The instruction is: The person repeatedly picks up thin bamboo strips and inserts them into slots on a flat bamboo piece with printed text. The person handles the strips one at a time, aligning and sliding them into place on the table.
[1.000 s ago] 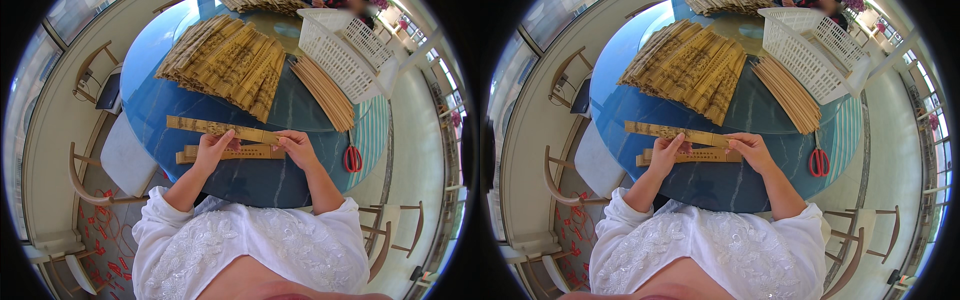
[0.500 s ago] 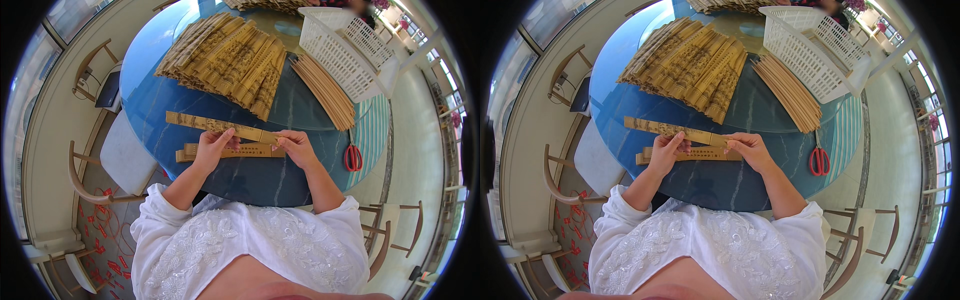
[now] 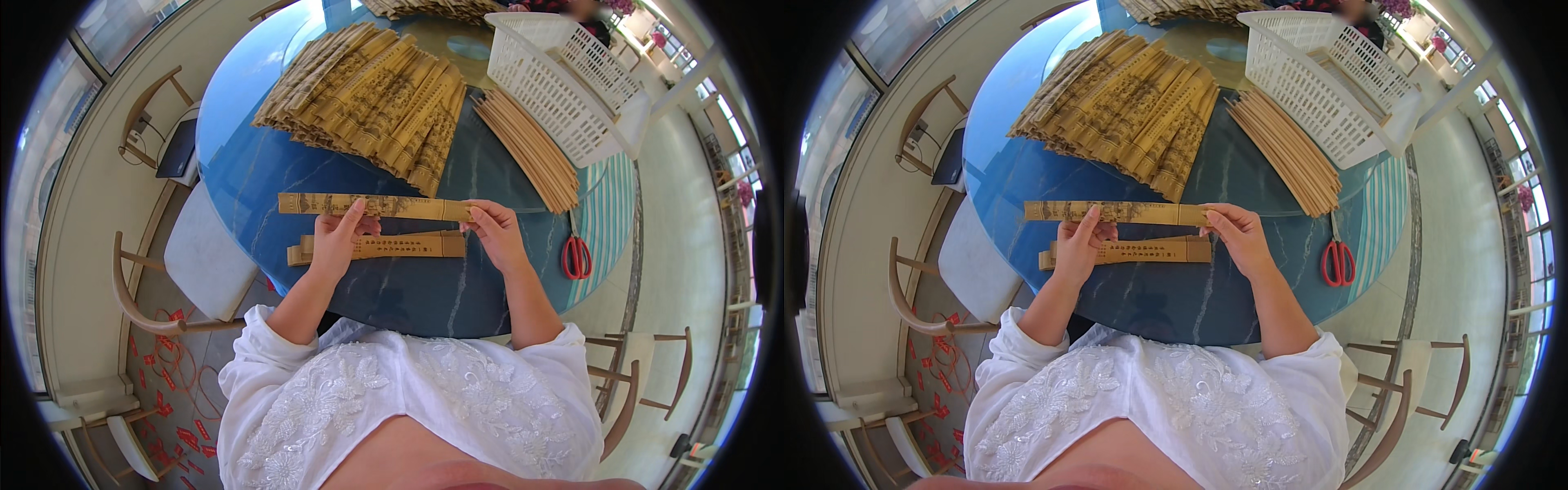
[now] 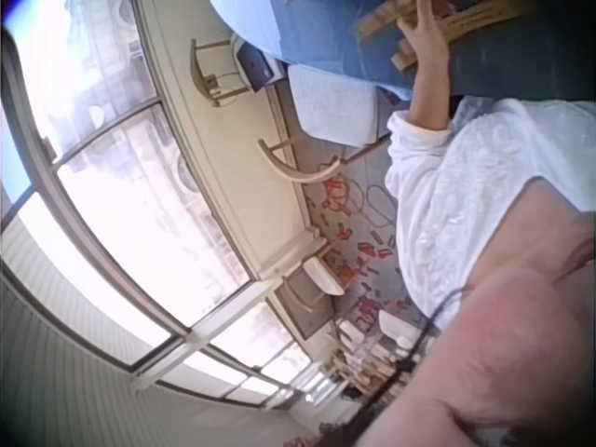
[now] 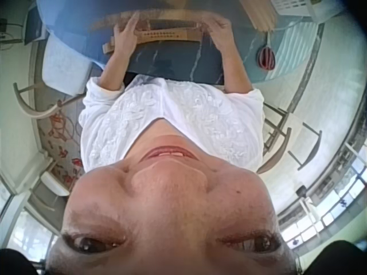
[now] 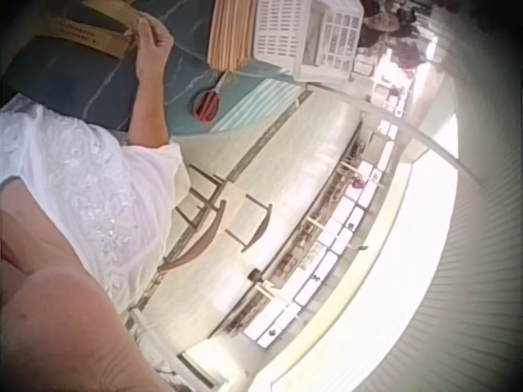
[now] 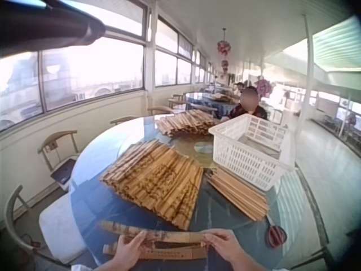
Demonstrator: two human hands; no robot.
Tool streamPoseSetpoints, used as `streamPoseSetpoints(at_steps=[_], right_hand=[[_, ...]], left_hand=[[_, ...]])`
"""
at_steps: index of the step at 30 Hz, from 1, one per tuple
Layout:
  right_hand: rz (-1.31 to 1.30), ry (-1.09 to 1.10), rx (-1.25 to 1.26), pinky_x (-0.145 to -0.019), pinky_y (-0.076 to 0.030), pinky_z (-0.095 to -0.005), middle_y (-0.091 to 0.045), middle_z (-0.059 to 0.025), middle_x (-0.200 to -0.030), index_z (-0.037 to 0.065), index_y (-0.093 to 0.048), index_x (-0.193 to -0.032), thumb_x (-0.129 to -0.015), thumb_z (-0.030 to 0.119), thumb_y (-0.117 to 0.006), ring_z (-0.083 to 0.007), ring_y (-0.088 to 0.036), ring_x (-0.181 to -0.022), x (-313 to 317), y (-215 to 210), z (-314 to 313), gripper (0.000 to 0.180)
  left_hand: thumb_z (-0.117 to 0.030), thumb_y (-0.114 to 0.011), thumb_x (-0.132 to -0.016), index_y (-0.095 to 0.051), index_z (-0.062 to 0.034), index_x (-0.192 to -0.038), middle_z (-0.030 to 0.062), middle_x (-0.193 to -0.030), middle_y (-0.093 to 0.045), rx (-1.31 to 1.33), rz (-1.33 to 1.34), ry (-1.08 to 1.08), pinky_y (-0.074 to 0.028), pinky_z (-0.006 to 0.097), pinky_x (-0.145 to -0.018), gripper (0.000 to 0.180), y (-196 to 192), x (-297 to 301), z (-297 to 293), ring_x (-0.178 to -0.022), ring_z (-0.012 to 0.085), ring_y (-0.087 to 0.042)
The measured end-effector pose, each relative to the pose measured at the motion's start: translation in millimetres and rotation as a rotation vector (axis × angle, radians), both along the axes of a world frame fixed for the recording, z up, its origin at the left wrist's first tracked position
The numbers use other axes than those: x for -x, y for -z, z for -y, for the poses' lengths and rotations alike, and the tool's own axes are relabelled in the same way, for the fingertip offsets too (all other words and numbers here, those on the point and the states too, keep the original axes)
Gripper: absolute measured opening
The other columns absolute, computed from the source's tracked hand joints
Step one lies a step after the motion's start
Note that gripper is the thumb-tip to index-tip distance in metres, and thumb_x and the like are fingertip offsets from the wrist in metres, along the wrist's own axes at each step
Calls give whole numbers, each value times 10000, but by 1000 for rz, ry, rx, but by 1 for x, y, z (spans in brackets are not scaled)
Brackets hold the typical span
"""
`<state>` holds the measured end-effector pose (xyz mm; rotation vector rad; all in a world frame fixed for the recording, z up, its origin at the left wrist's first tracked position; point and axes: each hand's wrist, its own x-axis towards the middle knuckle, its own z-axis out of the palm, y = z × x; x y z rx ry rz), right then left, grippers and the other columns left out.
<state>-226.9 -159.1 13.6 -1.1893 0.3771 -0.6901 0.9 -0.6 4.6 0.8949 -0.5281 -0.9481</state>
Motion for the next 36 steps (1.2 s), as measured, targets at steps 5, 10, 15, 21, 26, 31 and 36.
streamPoseSetpoints(at_steps=[5,10,15,21,26,31,36], right_hand=[[76,38,-34,-765,-516,-280,-685,-92,-945,-34,-659,-1118,-966,108,-575,-155,-620,-797,4,-6,5,225],[75,29,-57,-770,-509,-276,-682,-89,-951,-41,-658,-1111,-967,118,-577,-149,-613,-806,3,-4,6,228],[19,82,-20,-762,-505,-272,-679,-84,-947,-41,-659,-1099,-969,138,-580,-146,-607,-800,1,-2,6,234],[152,263,-90,-715,-489,-268,-654,-58,-875,-36,-663,-1045,-983,171,-562,-118,-566,-737,6,-2,17,238],[174,399,-115,-696,-484,-257,-631,-41,-825,-30,-665,-1026,-982,176,-565,-99,-546,-706,8,-8,21,233],[145,467,-98,-687,-481,-236,-621,-32,-806,-24,-667,-1015,-983,191,-568,-89,-541,-696,11,-3,28,239],[182,629,-119,-691,-475,-237,-623,-29,-849,-14,-657,-1053,-986,219,-568,-84,-525,-711,15,-6,37,258]], left_hand=[[-206,-640,-945,-657,16,-943,105,-801,-682,11,20,-57,-523,298,-627,223,5,-3,2,-683,175,-649],[-204,-648,-940,-661,7,-944,92,-795,-681,-4,56,-76,-515,290,-618,212,5,-2,3,-676,170,-644],[-200,-630,-951,-653,12,-974,95,-810,-681,15,64,-67,-514,291,-619,215,6,-2,1,-682,170,-641],[-197,-574,-983,-626,12,-1002,102,-874,-674,160,-82,-161,-521,308,-630,216,-6,-4,1,-715,172,-640],[-211,-563,-990,-619,-6,-945,88,-832,-664,142,6,-160,-525,302,-638,217,4,-11,1,-693,161,-630],[-205,-580,-979,-618,-11,-938,84,-813,-663,50,80,-84,-525,290,-639,202,6,-10,1,-688,149,-629],[-176,-593,-966,-615,8,-940,96,-823,-672,-162,134,208,-533,273,-623,187,7,-11,1,-675,143,-646]])
